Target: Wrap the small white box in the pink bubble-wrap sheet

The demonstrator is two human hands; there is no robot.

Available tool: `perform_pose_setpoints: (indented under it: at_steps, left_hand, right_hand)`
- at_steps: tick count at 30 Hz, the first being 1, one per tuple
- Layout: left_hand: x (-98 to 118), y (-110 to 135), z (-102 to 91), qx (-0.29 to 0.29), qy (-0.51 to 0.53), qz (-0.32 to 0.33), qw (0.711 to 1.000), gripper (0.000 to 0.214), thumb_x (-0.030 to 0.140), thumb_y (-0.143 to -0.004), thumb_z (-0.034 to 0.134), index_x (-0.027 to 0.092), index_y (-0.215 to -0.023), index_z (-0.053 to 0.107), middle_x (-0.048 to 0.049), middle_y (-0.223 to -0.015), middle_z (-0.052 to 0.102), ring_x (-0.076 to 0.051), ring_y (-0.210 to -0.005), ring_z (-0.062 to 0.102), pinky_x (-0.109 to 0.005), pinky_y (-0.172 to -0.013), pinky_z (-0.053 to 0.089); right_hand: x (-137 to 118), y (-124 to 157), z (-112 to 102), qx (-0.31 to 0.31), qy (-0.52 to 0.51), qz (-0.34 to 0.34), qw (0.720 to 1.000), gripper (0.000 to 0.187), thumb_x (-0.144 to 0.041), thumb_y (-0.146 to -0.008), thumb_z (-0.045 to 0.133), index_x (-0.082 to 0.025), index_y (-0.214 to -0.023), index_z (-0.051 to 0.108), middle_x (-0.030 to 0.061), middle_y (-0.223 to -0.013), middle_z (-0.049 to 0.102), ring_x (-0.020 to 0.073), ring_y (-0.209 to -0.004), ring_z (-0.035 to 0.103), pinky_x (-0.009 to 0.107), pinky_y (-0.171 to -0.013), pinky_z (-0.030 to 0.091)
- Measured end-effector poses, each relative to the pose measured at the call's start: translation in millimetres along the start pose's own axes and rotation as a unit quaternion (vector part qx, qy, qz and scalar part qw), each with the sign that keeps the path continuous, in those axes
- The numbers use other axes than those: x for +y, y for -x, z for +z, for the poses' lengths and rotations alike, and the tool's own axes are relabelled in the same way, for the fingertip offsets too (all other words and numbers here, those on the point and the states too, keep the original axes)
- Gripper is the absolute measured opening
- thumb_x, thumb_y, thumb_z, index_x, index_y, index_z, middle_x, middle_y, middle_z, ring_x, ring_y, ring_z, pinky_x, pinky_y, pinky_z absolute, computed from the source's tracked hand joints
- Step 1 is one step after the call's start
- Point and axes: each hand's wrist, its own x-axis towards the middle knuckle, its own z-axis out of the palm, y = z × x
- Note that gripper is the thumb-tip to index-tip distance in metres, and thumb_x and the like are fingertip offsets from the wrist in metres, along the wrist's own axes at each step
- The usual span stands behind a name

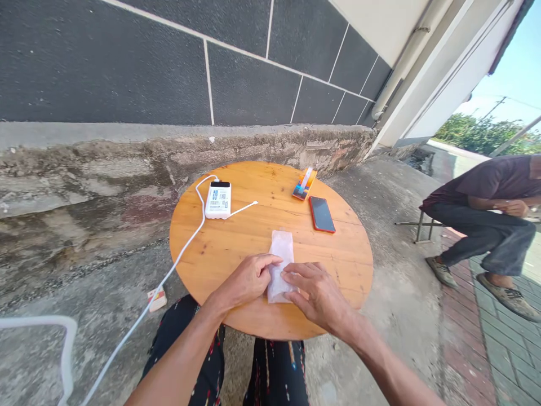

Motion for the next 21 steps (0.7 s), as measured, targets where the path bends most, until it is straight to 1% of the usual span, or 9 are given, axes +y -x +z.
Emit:
perform_pose_setpoints:
  at_steps: [3, 5, 9, 12, 14, 17, 21]
  left_hand:
    - [-4, -1, -2.0, -0.001, 0.012, -0.012, 1.0, 0.049, 0.007, -0.079, 0.04, 0.022, -0.12, 0.062, -0.0024, -0.113, 0.069, -0.016, -0.101, 0.063, -0.026, -0.09, 0.046]
    - [-6, -2, -3.8, -0.007, 0.016, -0.012, 1.0, 0.049, 0.007, -0.08, 0.04, 0.023, -0.122, 0.06, -0.0021, -0.114, 0.068, -0.017, -0.103, 0.062, -0.026, -0.092, 0.046]
    - [-7, -4, -6.0, -0.01, 0.024, -0.006, 1.0, 0.048, 0.006, -0.08, 0.041, 0.023, -0.119, 0.061, -0.0011, -0.114, 0.068, -0.016, -0.103, 0.062, -0.026, -0.091, 0.046]
    - [-6, -4, -4.5, -0.007, 0.024, -0.003, 1.0, 0.047, 0.006, -0.08, 0.04, 0.023, -0.118, 0.062, -0.0023, -0.11, 0.069, -0.016, -0.1, 0.062, -0.027, -0.089, 0.047]
    - [-7, -4, -2.1, 0.0, 0.013, -0.004, 1.0, 0.047, 0.005, -0.08, 0.04, 0.022, -0.118, 0.061, -0.0035, -0.109, 0.069, -0.017, -0.099, 0.062, -0.028, -0.088, 0.047]
    - [-9, -3, 1.3, 0.021, -0.011, 0.001, 1.0, 0.048, 0.004, -0.079, 0.04, 0.022, -0.119, 0.058, -0.0045, -0.108, 0.068, -0.018, -0.098, 0.062, -0.029, -0.087, 0.046]
    - [-10, 1, 1.4, 0.034, -0.028, 0.011, 0.999, 0.055, 0.001, -0.072, 0.04, 0.022, -0.12, 0.058, -0.0036, -0.102, 0.066, -0.016, -0.09, 0.06, -0.027, -0.081, 0.046]
  right_hand:
    - [9, -10, -6, -0.006, -0.044, 0.003, 0.999, 0.024, -0.028, -0.086, 0.06, -0.021, -0.108, 0.067, 0.0101, -0.111, 0.067, 0.023, -0.098, 0.063, 0.039, -0.086, 0.045]
    - [14, -18, -10, -0.03, -0.092, 0.016, 0.995, 0.024, -0.029, -0.086, 0.06, -0.021, -0.107, 0.068, 0.0081, -0.109, 0.069, 0.0221, -0.099, 0.064, 0.037, -0.088, 0.046]
    - [25, -33, -18, -0.1, -0.194, 0.053, 0.974, 0.023, -0.033, -0.087, 0.059, -0.023, -0.105, 0.069, 0.0046, -0.104, 0.07, 0.021, -0.093, 0.065, 0.033, -0.082, 0.05]
    - [32, -39, -21, -0.129, -0.239, 0.067, 0.96, 0.023, -0.038, -0.088, 0.056, -0.023, -0.101, 0.069, 0.0019, -0.097, 0.071, 0.02, -0.088, 0.065, 0.032, -0.079, 0.051]
    - [34, -40, -20, -0.136, -0.252, 0.069, 0.956, 0.024, -0.039, -0.089, 0.054, -0.022, -0.098, 0.069, 0.0008, -0.094, 0.071, 0.0194, -0.087, 0.064, 0.032, -0.078, 0.051]
    - [36, -39, -18, -0.143, -0.247, 0.075, 0.955, 0.024, -0.039, -0.09, 0.052, -0.021, -0.098, 0.067, 0.0014, -0.094, 0.07, 0.0192, -0.087, 0.064, 0.032, -0.079, 0.051]
    - [41, -37, -14, -0.119, -0.232, 0.094, 0.961, 0.023, -0.038, -0.089, 0.054, -0.02, -0.099, 0.064, 0.0043, -0.101, 0.067, 0.0204, -0.093, 0.062, 0.033, -0.081, 0.05]
